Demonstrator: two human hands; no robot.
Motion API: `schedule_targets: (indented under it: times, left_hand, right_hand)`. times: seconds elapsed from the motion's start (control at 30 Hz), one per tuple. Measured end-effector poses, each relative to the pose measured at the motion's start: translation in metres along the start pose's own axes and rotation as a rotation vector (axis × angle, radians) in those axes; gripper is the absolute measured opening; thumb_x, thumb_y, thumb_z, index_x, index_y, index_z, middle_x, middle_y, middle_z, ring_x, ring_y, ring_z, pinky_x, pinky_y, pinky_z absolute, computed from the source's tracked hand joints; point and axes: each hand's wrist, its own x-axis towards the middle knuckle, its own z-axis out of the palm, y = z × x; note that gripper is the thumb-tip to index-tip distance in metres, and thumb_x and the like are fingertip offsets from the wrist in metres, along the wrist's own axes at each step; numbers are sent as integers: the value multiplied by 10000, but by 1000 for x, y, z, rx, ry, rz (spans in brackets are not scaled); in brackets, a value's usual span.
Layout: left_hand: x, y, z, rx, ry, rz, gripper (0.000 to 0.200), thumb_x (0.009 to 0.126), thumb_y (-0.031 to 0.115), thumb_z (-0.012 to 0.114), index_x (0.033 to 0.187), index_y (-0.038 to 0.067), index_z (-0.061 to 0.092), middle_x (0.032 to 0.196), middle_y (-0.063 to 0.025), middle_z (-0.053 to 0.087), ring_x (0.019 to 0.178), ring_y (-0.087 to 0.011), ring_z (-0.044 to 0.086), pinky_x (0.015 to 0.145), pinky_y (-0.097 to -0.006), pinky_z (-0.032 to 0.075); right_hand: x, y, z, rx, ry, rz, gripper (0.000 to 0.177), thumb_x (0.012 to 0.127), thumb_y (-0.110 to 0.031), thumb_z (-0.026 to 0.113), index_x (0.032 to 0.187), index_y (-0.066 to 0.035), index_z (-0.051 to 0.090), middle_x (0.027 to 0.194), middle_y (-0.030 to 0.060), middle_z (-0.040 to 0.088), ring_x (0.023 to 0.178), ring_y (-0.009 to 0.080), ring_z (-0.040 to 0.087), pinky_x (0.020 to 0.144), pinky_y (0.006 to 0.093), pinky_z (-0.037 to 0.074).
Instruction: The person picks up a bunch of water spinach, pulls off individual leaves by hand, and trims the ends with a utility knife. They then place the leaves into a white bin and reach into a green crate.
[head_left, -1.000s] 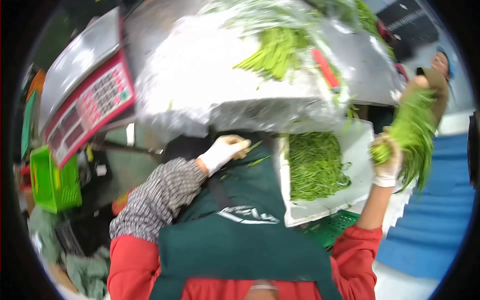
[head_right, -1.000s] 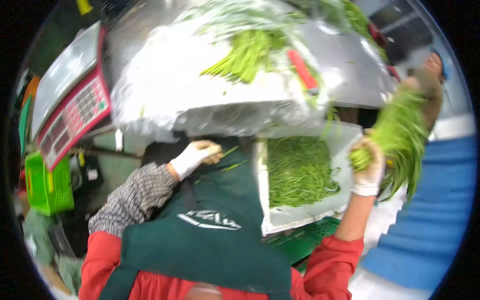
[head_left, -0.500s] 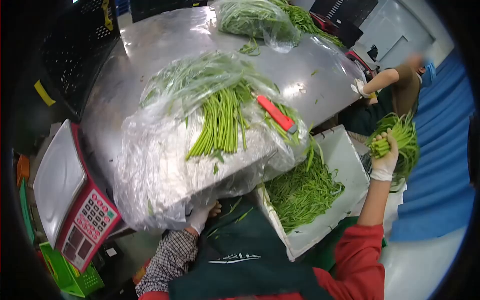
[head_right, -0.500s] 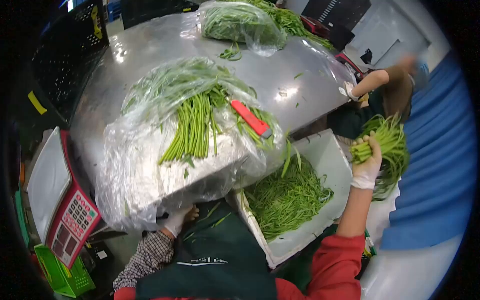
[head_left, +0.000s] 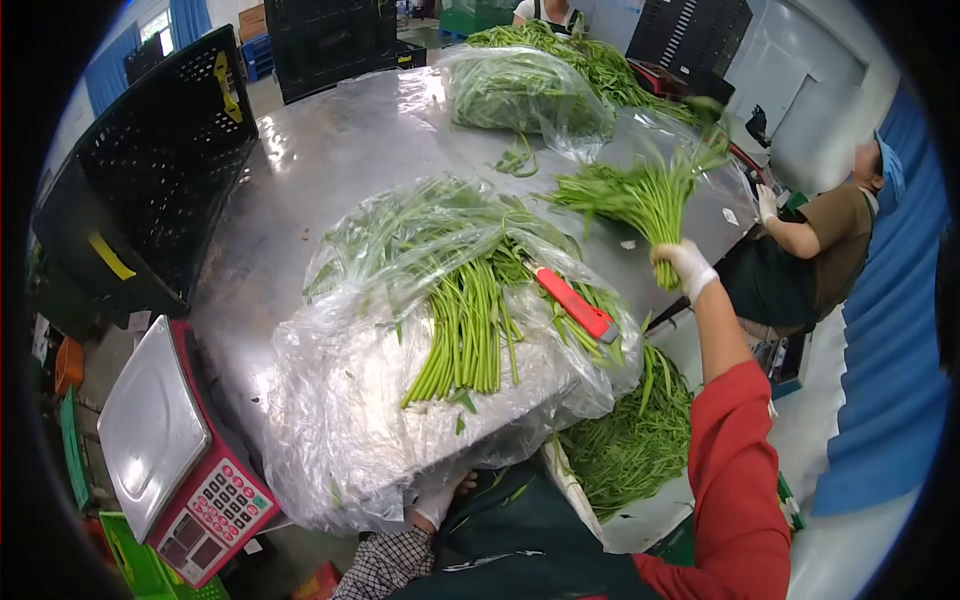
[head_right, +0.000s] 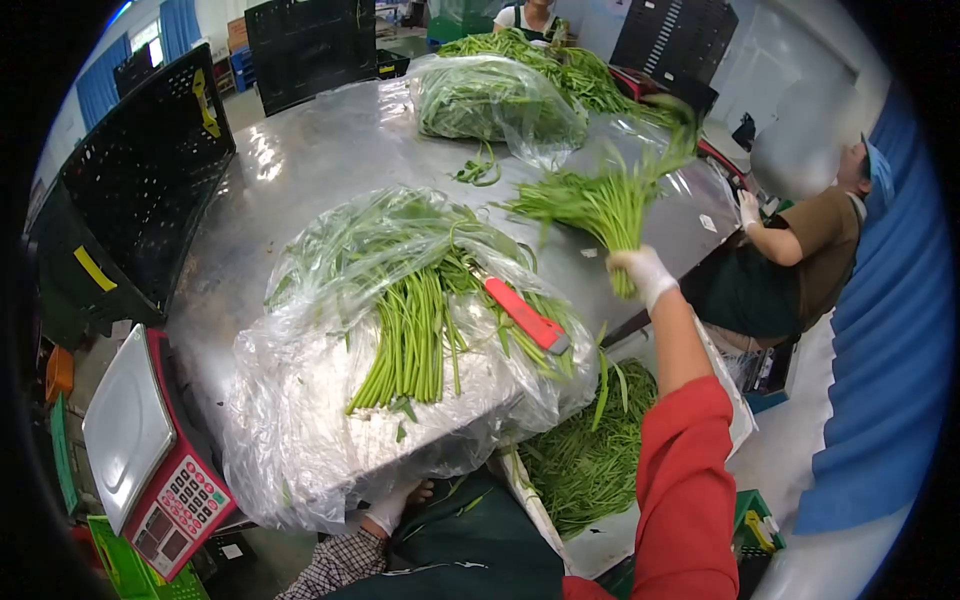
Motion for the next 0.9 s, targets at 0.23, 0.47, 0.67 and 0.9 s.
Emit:
schedule_targets:
  times: [0.23,0.47,0.67,0.9]
  left_hand:
    - [-1,2,8,-75,-80,-69,265,879,240,546,997,9,600,919,-70,637,750,-109,587,672,-217,466]
    - [-2,6,9,-40,-129,-88,280,863,273,573,928,4,617,853,-40,637,723,-87,566,661,-215,459]
    - [0,4,9,-119,-97,-85,224,870,218,566,940,10,610,855,-48,638,700,-92,568,643,-213,459]
    - [-8,7,4,-166,-26,-106,209,871,188,563,953,0,603,856,-57,641,702,-104,582,636,-219,468]
  right_hand:
    - [-147,130,-135,316,495,79,80,723,-115,564,770,-62,526,603,57,505,426,186,479,367,306,392]
    - [-215,107,-210,472,1044,-250,113,750,-150,576,689,-80,511,557,58,523,425,173,503,370,297,390]
    - [-150,-10,-125,186,939,-568,261,683,-52,657,921,2,564,754,49,580,592,115,538,534,253,448]
    - [-6,-9,-46,-1325,451,-98,339,729,-158,558,1036,-15,532,999,219,600,933,320,590,792,397,465]
